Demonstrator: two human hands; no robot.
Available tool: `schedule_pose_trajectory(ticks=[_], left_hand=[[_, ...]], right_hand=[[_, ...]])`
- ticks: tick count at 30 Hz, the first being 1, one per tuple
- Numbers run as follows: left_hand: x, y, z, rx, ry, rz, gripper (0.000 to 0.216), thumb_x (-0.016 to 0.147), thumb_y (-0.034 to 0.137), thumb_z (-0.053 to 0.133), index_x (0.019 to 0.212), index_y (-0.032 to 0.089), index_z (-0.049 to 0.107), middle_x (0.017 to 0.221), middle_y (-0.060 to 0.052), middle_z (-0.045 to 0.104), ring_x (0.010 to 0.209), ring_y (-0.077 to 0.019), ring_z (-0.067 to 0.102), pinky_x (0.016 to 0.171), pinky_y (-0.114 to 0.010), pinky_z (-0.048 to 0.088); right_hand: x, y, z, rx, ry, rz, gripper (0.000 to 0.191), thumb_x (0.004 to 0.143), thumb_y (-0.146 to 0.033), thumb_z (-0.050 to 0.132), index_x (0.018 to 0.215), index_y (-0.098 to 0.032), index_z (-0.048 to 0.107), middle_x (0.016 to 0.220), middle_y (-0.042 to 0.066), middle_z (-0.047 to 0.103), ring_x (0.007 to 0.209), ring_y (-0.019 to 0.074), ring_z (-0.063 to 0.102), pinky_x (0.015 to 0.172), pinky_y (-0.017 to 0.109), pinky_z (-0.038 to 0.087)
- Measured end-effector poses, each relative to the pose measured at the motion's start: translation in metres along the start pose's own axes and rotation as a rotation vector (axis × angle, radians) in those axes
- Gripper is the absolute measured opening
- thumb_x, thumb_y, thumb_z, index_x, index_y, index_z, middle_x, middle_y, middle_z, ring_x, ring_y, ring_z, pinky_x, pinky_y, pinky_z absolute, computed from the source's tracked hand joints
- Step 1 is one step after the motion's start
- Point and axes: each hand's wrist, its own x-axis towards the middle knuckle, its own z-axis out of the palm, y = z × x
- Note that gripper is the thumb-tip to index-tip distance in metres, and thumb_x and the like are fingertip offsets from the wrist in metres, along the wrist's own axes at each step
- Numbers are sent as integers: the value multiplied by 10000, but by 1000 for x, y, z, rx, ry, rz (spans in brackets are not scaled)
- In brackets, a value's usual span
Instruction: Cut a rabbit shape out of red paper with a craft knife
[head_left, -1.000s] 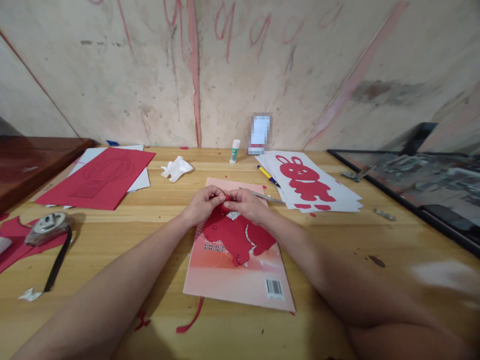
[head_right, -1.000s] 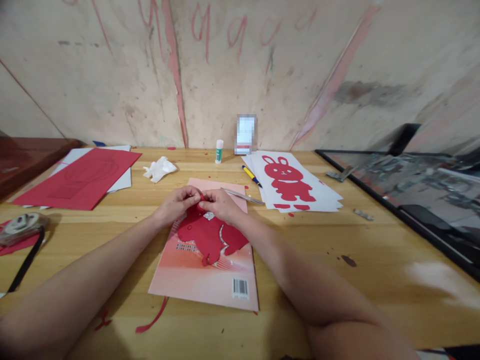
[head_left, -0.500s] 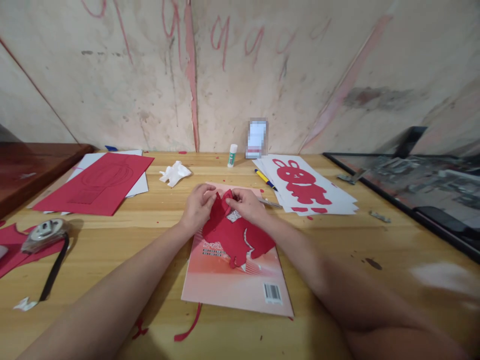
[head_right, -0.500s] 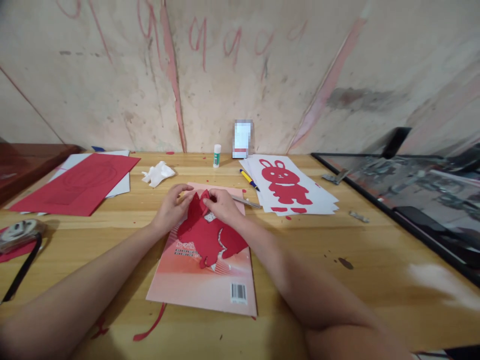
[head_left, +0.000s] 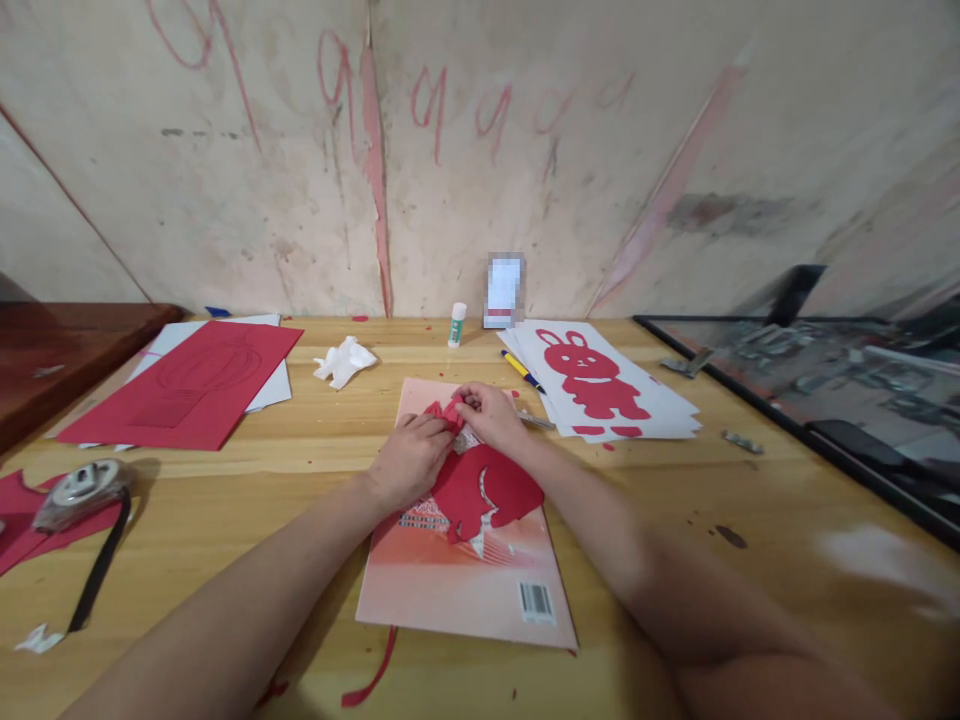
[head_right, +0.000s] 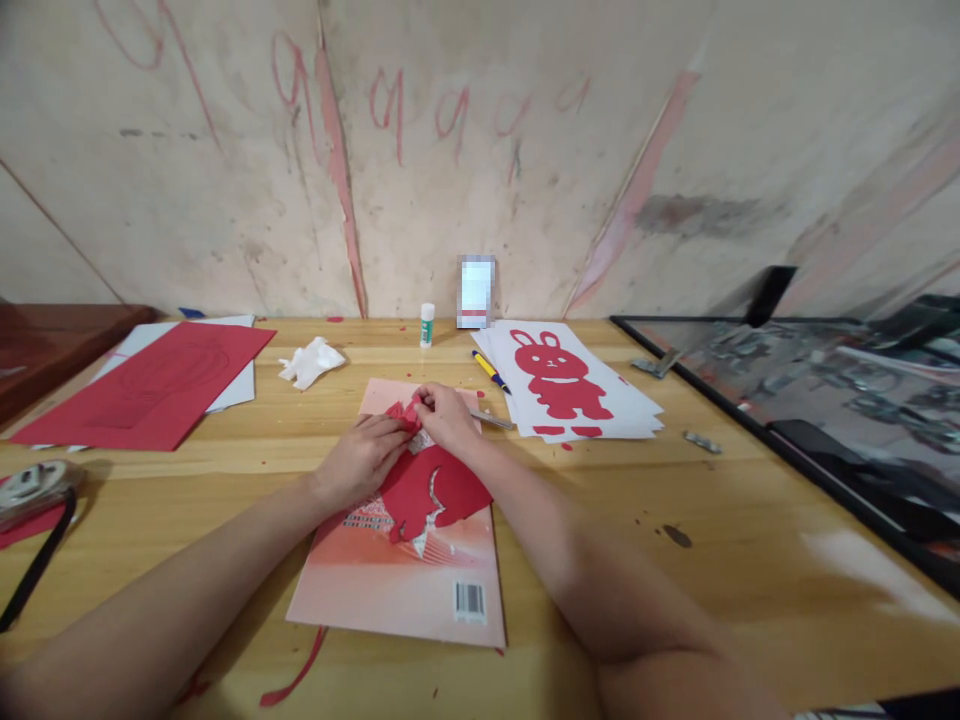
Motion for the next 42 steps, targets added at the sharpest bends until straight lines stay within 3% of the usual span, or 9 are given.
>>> schedule_pose_trajectory(ticks=[5, 10, 20, 23, 26, 31, 37, 42], left_hand=[[0, 1, -2, 75, -50, 10, 231, 937, 168, 419, 968, 153, 648, 994, -84, 655, 958, -215, 573, 856, -362, 413], [1, 5, -3, 107, -55, -4, 263, 947, 260, 440, 1122, 132, 590, 1157, -114, 611, 1081, -239, 538, 897, -381, 415], [1, 7, -1, 133, -106, -7, 280, 957, 245, 392, 1151, 147, 569, 1209, -114, 594, 1101, -244, 537, 910, -399, 426], [4, 9, 1, 146, -97, -24, 336, 953, 282, 407, 1240, 141, 512, 1312, -125, 533, 1142, -255, 509, 931, -406, 429], [7, 11, 3, 156, -98, -32, 331, 956, 314, 405, 1206, 145, 541, 1280, -117, 559, 1122, -254, 507, 931, -401, 438], [9, 10, 6, 159, -102, -40, 325, 954, 332, 414, 1173, 143, 561, 1289, -117, 553, 1110, -253, 497, 943, -407, 434], [9, 11, 7, 169, -107, -52, 364, 958, 362, 401, 1210, 144, 547, 1332, -128, 525, 1132, -267, 481, 919, -428, 439], [8, 11, 9, 199, -109, -46, 391, 966, 363, 383, 1251, 141, 532, 1344, -129, 522, 1144, -269, 484, 916, -426, 431]], right_hand=[[1, 6, -2, -122, 44, -1, 224, 727, -97, 513, 910, -164, 623, 778, 32, 653, 749, 157, 604, 744, 300, 467], [1, 8, -3, -198, 28, -9, 268, 706, -66, 528, 930, -176, 626, 790, 26, 663, 754, 155, 606, 748, 295, 469], [-2, 2, -3, -360, -29, -30, 321, 740, -69, 550, 1035, -180, 610, 890, 37, 679, 858, 163, 604, 834, 295, 435], [0, -4, -14, -433, -47, -11, 325, 757, -98, 566, 1069, -182, 598, 921, 37, 676, 900, 168, 595, 845, 292, 421], [5, -8, -35, -527, -86, 12, 302, 784, -152, 584, 1086, -164, 595, 1033, 80, 660, 980, 181, 575, 848, 287, 409], [10, -2, -63, -680, -253, 110, 193, 721, -149, 664, 912, -162, 644, 986, 99, 673, 901, 207, 609, 717, 268, 417], [8, -1, -62, -779, -318, 115, 161, 798, -99, 548, 933, -140, 625, 992, 143, 669, 943, 236, 614, 711, 281, 413], [7, -4, -62, -808, -347, 63, 262, 767, -3, 494, 986, -93, 606, 1036, 193, 654, 984, 258, 605, 764, 303, 409]])
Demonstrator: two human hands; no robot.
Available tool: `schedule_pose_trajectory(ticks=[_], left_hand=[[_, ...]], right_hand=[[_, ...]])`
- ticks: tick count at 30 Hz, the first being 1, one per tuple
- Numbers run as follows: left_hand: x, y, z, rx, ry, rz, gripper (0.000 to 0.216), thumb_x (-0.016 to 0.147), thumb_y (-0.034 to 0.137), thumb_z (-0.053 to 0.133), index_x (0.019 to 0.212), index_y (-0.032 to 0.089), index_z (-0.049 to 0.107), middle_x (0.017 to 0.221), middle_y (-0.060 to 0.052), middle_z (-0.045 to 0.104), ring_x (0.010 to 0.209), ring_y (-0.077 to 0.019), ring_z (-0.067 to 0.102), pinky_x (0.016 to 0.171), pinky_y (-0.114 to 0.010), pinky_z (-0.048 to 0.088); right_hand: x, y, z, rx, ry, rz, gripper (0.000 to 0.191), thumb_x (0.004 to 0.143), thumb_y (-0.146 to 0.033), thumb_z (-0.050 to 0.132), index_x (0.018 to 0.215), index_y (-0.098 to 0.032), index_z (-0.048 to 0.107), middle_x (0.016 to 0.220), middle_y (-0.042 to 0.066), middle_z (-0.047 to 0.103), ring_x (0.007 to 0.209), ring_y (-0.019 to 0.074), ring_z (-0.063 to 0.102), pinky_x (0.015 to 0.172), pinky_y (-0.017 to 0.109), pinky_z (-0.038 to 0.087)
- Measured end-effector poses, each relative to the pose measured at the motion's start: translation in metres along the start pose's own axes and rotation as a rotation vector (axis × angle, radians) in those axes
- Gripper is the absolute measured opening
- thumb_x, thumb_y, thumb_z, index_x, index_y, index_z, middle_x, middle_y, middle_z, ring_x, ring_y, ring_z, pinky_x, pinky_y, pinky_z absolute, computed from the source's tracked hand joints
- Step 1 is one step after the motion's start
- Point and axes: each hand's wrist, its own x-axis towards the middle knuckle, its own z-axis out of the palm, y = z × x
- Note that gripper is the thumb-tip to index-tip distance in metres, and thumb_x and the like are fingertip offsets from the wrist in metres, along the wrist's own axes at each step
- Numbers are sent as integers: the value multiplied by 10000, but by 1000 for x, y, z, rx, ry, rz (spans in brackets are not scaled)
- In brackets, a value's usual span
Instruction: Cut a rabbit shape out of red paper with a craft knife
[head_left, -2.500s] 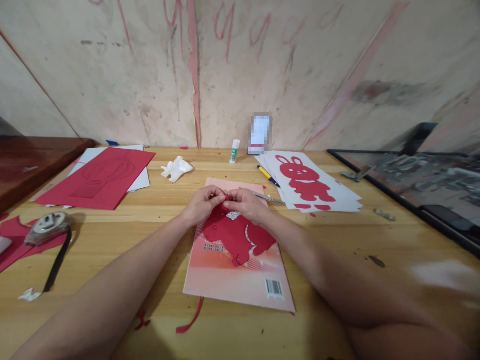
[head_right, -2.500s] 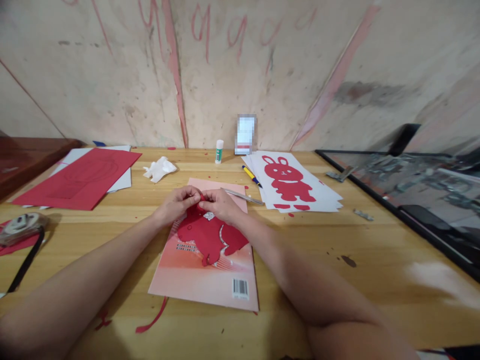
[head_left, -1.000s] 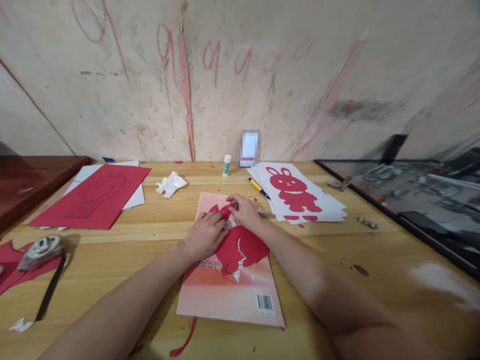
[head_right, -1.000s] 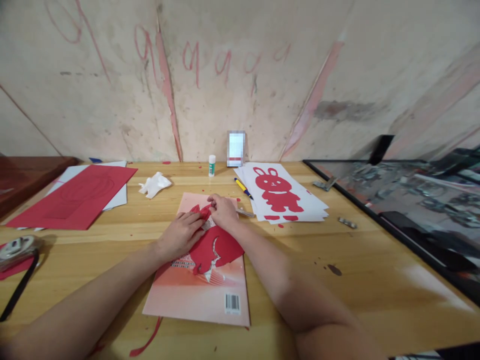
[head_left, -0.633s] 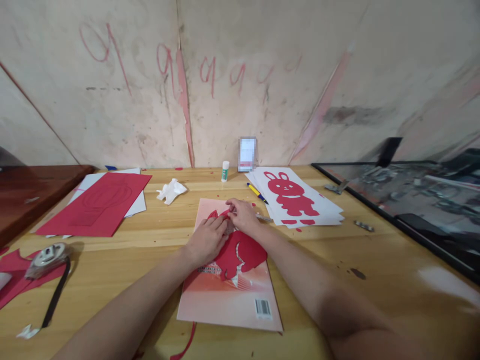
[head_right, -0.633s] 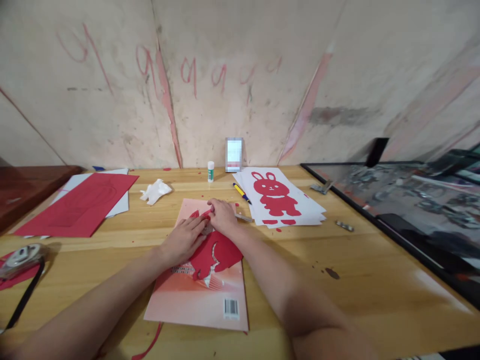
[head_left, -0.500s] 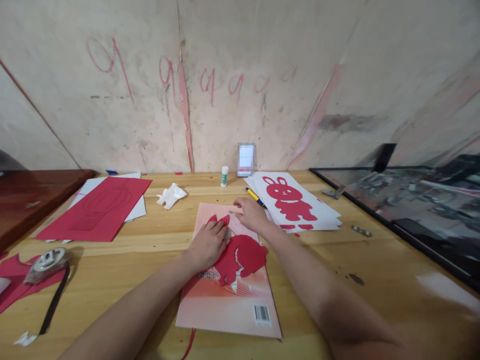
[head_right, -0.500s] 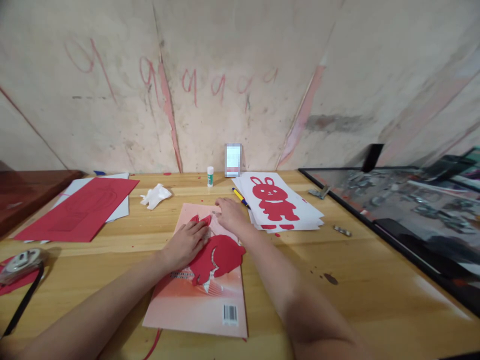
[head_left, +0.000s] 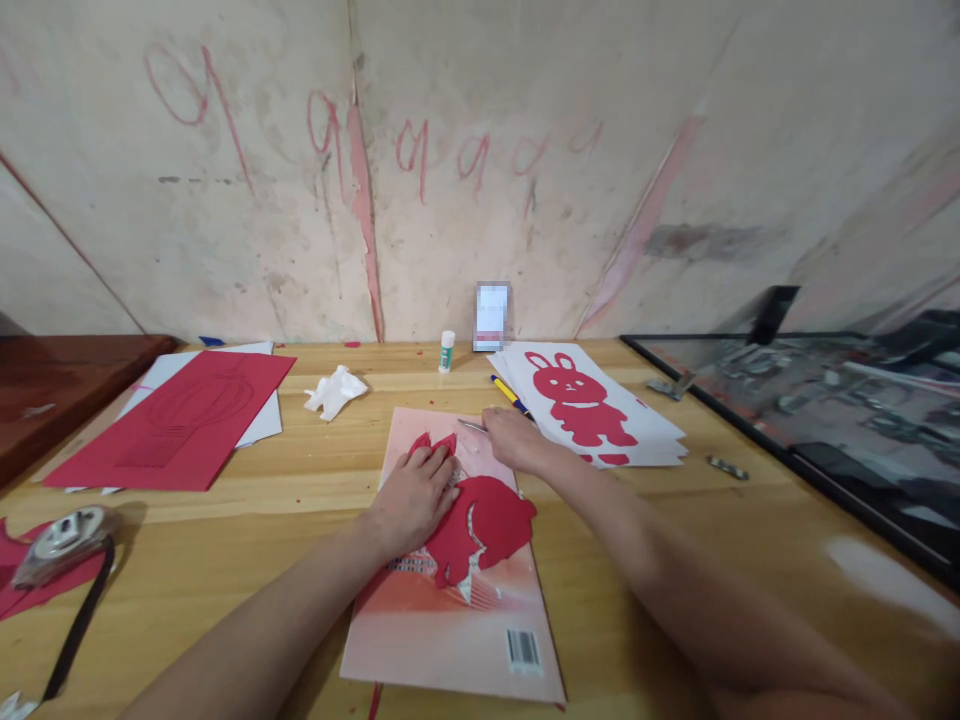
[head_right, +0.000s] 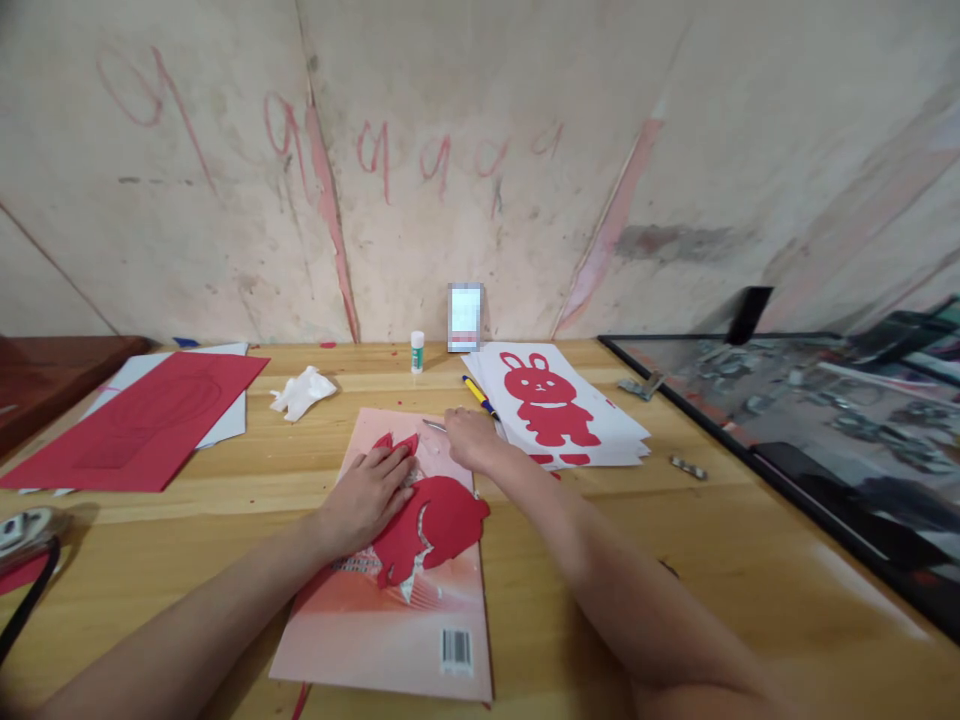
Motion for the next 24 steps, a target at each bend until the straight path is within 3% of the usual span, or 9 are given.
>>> schedule_pose_trajectory(ticks=[3, 6, 10, 13, 17, 24], left_hand=[[0, 1, 1, 42, -2, 9, 408, 975, 360, 358, 1273, 132, 519, 1342, -130, 526, 1150, -263, 485, 919, -407, 423], [1, 2, 2, 61, -13, 19, 411, 983, 349, 335, 1283, 131, 512, 1353, -125, 519, 1165, -258, 477, 928, -397, 412], [1, 3, 1, 91, -26, 31, 421, 990, 339, 315, 1294, 120, 506, 1359, -136, 512, 1165, -262, 476, 925, -401, 408], [2, 4, 1, 108, -29, 43, 432, 991, 325, 306, 1304, 97, 499, 1351, -143, 520, 1169, -279, 473, 918, -414, 412], [3, 5, 1, 112, -35, 48, 427, 990, 315, 304, 1293, 96, 511, 1339, -140, 531, 1158, -287, 481, 908, -421, 421], [2, 5, 2, 115, -42, 50, 437, 990, 319, 298, 1310, 95, 493, 1346, -143, 522, 1154, -295, 484, 910, -433, 417]], right_hand=[[3, 1, -3, 23, 4, -10, 273, 791, -6, 465, 1017, -84, 594, 1007, 196, 661, 919, 244, 621, 726, 299, 412], [6, 2, -9, 80, -12, -75, 249, 869, -95, 439, 1059, -141, 594, 959, 117, 687, 848, 196, 626, 699, 273, 411], [9, -2, -14, 149, 10, -283, 268, 921, -191, 423, 1109, -228, 610, 1004, 48, 690, 892, 168, 609, 731, 258, 393], [10, -5, -13, 57, 49, -417, 259, 929, -246, 427, 1064, -240, 649, 939, 56, 701, 860, 192, 612, 677, 270, 362], [10, -6, -6, -107, 68, -459, 244, 904, -192, 450, 995, -260, 666, 838, 44, 698, 781, 188, 605, 610, 280, 303], [11, -8, -2, -189, 84, -506, 219, 855, -108, 478, 914, -203, 666, 833, 70, 660, 832, 201, 572, 666, 311, 299]])
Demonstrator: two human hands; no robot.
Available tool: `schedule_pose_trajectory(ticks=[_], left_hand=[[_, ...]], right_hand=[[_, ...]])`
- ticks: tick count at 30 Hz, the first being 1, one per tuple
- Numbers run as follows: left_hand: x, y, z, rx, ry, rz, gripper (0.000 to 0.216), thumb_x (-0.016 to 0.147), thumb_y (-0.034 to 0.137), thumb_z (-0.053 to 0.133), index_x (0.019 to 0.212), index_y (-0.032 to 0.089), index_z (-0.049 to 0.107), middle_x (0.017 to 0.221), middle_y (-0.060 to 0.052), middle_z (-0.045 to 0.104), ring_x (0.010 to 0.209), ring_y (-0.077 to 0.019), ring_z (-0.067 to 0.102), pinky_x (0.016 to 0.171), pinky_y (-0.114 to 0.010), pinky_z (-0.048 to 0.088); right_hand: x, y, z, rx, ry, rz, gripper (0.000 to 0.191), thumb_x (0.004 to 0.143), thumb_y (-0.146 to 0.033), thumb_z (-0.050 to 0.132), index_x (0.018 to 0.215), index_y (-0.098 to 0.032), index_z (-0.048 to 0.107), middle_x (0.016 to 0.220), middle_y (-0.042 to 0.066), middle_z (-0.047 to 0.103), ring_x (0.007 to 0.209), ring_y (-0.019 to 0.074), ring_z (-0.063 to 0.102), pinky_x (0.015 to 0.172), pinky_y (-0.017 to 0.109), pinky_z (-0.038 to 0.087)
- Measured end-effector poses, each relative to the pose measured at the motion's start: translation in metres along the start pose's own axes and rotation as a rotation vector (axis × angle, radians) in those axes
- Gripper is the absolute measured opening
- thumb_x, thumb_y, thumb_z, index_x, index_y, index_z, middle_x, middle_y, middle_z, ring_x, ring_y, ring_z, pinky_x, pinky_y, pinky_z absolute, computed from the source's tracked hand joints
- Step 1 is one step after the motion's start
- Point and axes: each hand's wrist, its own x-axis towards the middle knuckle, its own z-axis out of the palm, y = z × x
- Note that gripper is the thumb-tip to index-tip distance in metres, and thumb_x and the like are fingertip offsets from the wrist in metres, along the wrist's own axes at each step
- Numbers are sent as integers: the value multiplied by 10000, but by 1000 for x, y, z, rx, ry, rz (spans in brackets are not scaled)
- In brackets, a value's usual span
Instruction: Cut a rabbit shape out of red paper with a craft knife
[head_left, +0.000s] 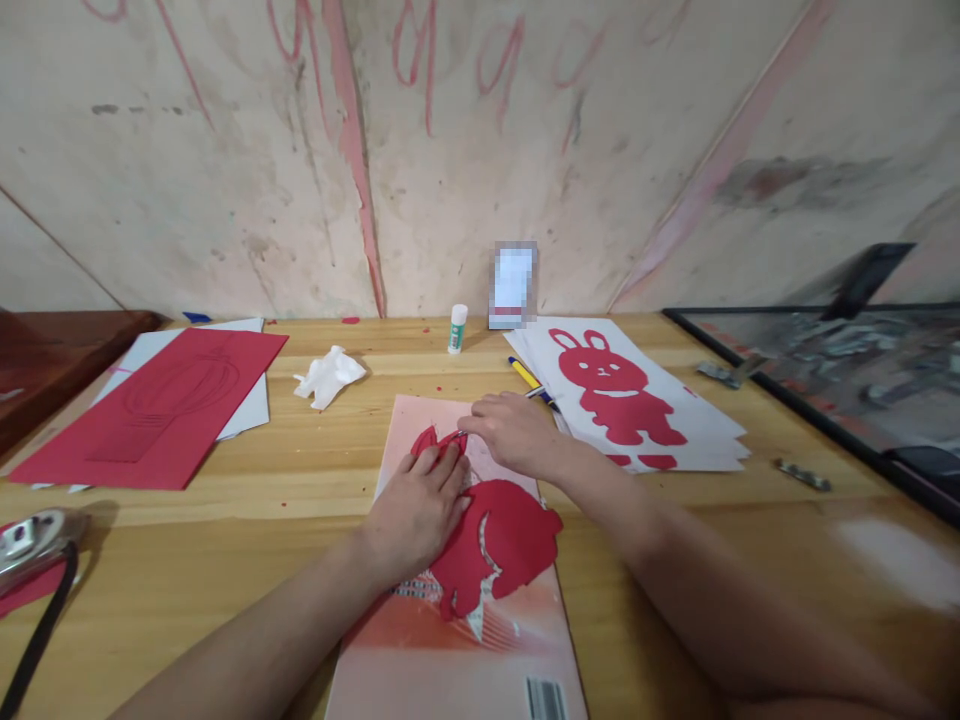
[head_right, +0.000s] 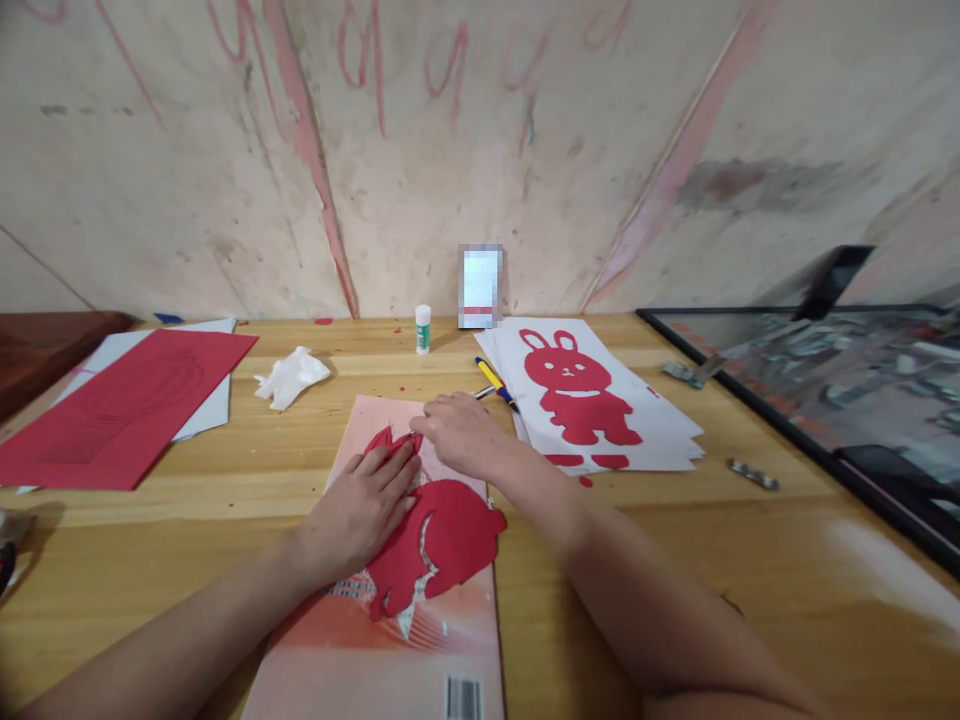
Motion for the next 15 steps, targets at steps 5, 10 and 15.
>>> schedule_pose_trajectory(ticks=[5, 10, 15], left_hand=[[0, 0, 2, -20, 3, -6, 430, 990, 330, 305, 1297, 107, 507, 1346, -140, 521, 1164, -289, 477, 910, -430, 411], [0, 0, 1, -1, 12, 4, 430, 992, 320, 299, 1289, 94, 512, 1345, -145, 521, 1167, -297, 470, 911, -432, 403], [1, -1, 0, -32, 3, -11, 424, 989, 334, 298, 1286, 119, 512, 1350, -144, 514, 1163, -285, 477, 921, -436, 398]], right_hand=[[2, -3, 1, 18, -34, 11, 214, 871, -146, 485, 939, -211, 677, 852, 69, 665, 839, 205, 569, 668, 316, 302], [3, -4, 1, 4, -38, 8, 202, 859, -137, 496, 925, -211, 673, 837, 64, 660, 841, 207, 562, 664, 318, 296], [3, -4, 3, -17, -20, -24, 219, 868, -126, 481, 947, -211, 667, 847, 75, 647, 848, 205, 548, 679, 319, 288]])
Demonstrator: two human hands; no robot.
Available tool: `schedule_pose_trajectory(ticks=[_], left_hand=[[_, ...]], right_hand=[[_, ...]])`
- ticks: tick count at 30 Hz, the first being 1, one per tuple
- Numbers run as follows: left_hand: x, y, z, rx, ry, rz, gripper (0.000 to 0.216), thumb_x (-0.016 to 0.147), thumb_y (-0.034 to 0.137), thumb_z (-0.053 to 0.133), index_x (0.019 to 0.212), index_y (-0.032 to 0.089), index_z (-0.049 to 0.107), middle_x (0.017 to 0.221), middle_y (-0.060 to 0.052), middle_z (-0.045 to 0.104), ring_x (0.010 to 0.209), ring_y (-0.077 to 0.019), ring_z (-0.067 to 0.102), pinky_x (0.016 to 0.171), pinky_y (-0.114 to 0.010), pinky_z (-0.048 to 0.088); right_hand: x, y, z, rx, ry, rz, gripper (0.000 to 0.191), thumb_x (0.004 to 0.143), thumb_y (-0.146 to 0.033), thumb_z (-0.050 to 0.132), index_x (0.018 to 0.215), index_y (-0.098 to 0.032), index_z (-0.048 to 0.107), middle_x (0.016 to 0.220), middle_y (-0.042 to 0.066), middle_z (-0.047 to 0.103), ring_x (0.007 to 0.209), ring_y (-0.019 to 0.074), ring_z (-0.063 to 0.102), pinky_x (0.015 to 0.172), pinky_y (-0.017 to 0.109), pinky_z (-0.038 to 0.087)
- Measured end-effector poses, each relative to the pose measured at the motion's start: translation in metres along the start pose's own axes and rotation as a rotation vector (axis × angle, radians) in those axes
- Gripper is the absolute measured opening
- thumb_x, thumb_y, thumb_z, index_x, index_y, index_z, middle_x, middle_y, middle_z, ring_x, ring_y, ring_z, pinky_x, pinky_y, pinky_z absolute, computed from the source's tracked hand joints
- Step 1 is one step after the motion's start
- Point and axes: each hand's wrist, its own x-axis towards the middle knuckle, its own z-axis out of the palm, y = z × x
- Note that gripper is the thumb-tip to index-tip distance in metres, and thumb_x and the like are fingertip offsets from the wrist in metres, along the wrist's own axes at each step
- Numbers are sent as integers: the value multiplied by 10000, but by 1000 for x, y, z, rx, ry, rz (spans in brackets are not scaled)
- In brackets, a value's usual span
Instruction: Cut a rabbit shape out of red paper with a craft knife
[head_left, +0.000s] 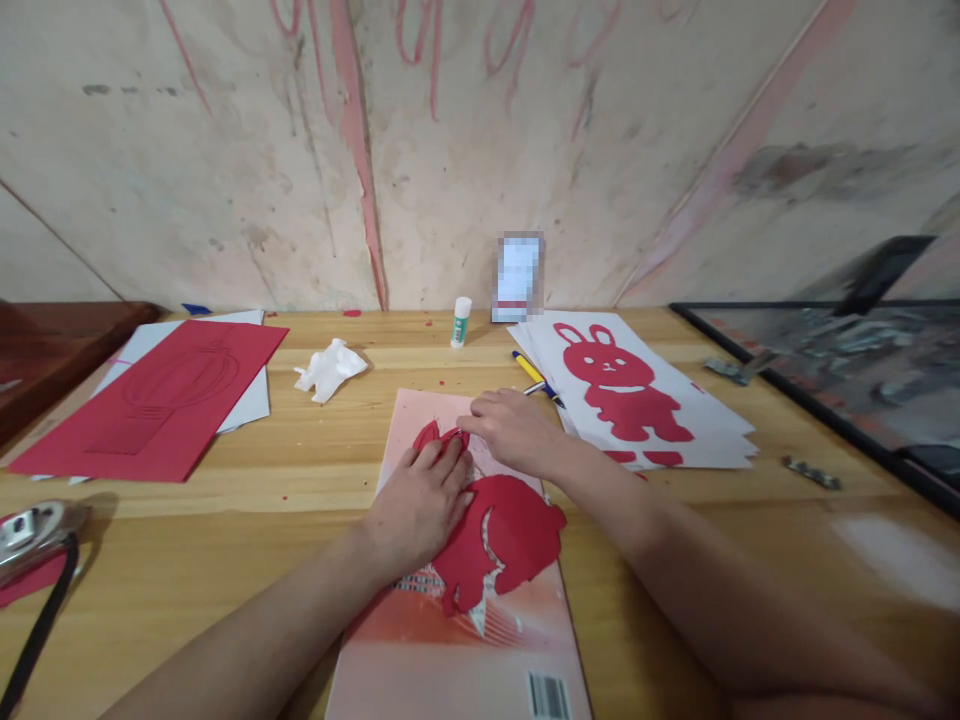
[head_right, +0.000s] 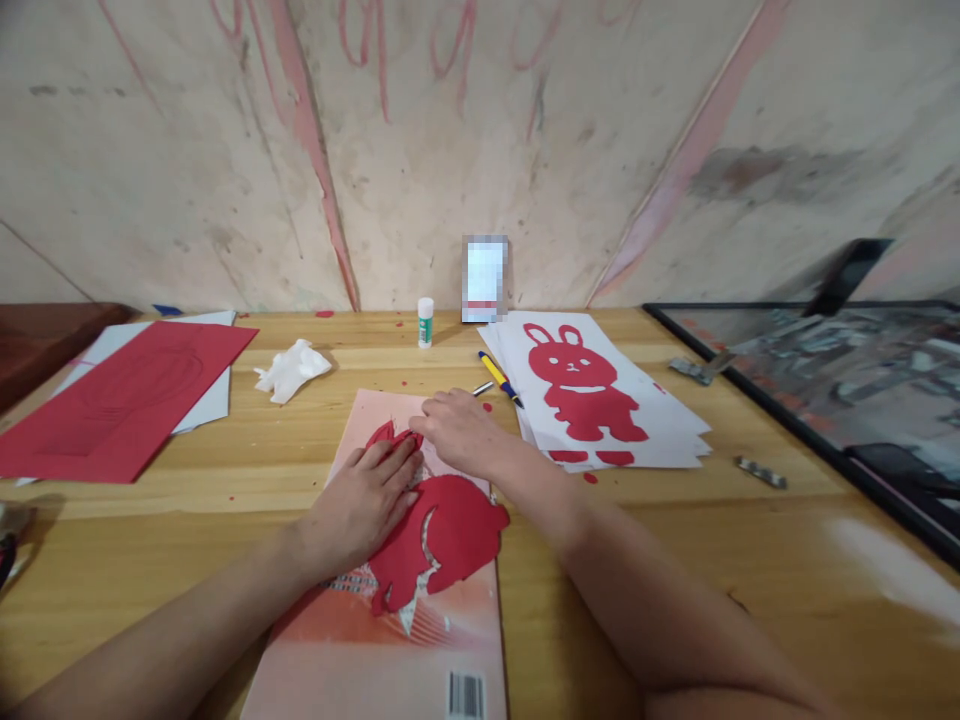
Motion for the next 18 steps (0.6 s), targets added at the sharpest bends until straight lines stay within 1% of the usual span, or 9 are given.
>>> schedule_pose_trajectory(ticks=[5, 10, 18], left_hand=[[1, 0, -2, -31, -10, -3, 416, 988, 338, 295, 1279, 130, 508, 1353, -142, 509, 1177, -284, 462, 915, -440, 411], [1, 0, -3, -31, -21, -8, 404, 986, 334, 310, 1279, 128, 497, 1335, -124, 526, 1168, -286, 465, 906, -438, 418], [1, -1, -4, -54, -31, -11, 404, 986, 343, 311, 1285, 137, 490, 1346, -125, 517, 1185, -284, 456, 908, -440, 419]], right_hand=[[1, 3, 0, -57, 23, -39, 226, 887, -118, 458, 938, -187, 667, 841, 85, 642, 854, 203, 535, 694, 326, 275], [2, 6, 0, -109, 29, -49, 201, 897, -157, 471, 926, -185, 668, 831, 77, 644, 852, 203, 532, 689, 330, 269], [2, 10, 1, -101, 61, -72, 229, 887, -121, 458, 920, -183, 675, 804, 78, 640, 837, 201, 522, 686, 329, 261]])
